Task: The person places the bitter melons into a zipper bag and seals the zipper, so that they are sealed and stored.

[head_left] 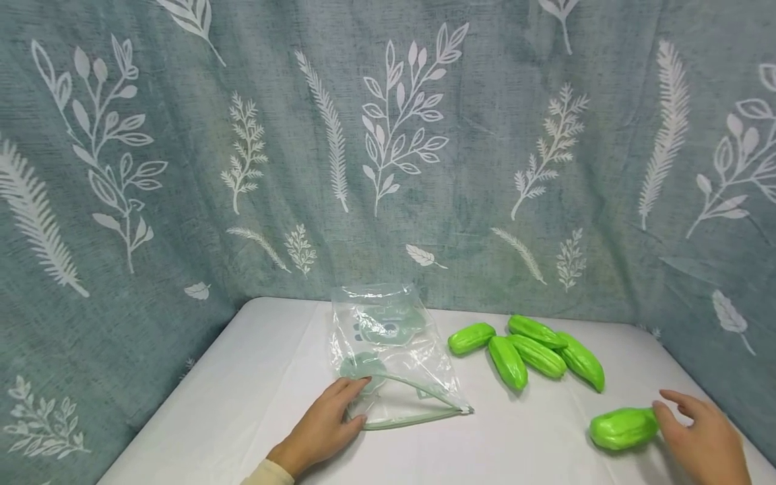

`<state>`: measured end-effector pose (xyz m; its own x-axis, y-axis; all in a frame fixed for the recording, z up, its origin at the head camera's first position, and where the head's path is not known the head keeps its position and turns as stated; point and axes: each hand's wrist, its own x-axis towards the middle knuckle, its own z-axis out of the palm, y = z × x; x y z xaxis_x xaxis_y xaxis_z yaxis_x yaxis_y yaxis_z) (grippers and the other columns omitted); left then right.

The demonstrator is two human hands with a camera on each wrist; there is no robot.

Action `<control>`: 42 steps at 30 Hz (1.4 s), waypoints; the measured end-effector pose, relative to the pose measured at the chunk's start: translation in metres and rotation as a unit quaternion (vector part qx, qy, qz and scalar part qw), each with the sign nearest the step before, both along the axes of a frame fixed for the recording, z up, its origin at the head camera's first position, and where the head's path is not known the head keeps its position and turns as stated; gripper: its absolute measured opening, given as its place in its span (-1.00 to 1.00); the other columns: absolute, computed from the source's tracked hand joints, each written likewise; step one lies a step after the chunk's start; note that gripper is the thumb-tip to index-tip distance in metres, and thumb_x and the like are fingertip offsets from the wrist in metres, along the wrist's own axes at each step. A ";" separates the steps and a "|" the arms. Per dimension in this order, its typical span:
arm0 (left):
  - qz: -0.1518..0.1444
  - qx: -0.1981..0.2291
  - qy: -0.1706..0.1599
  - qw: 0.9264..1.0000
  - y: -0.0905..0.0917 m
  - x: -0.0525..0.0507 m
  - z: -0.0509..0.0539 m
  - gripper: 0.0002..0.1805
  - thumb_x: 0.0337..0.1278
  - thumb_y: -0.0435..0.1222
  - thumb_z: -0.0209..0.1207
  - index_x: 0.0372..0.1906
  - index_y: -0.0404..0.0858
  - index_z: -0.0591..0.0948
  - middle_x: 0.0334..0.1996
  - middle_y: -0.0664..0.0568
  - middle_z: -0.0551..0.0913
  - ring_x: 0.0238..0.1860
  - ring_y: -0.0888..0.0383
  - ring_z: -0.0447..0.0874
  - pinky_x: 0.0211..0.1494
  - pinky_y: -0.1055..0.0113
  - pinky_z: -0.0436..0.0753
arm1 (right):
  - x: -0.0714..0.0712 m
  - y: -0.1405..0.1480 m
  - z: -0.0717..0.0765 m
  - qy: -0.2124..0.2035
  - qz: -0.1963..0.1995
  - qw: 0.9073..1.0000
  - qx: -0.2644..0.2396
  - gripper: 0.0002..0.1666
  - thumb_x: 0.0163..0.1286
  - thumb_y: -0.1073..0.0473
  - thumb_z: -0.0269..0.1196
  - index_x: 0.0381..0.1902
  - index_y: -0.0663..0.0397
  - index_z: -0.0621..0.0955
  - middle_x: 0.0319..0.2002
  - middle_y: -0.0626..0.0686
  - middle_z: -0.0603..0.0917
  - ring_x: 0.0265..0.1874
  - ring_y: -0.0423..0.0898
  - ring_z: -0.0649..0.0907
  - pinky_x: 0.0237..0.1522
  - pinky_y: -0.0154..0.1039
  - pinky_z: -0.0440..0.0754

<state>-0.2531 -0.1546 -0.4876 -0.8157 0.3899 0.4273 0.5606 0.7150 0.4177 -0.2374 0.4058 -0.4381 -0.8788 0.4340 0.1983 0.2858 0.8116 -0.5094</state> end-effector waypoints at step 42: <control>0.003 -0.015 -0.041 0.999 0.000 0.001 0.003 -0.24 0.21 -0.15 0.34 0.49 -0.10 0.33 0.21 0.10 0.49 0.27 0.07 0.48 0.32 0.10 0.53 | -0.016 -0.025 -0.013 -0.124 0.011 0.991 -0.049 0.08 0.44 -0.37 0.05 0.43 0.49 0.12 0.23 0.61 0.28 0.12 0.56 0.38 0.08 0.40 0.46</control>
<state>-0.2516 -0.1542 -0.4848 -0.8492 0.3976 0.3476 0.5220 0.7311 0.4393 -0.2529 0.3810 -0.4512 -0.9052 0.4199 -0.0661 0.3937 0.7697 -0.5025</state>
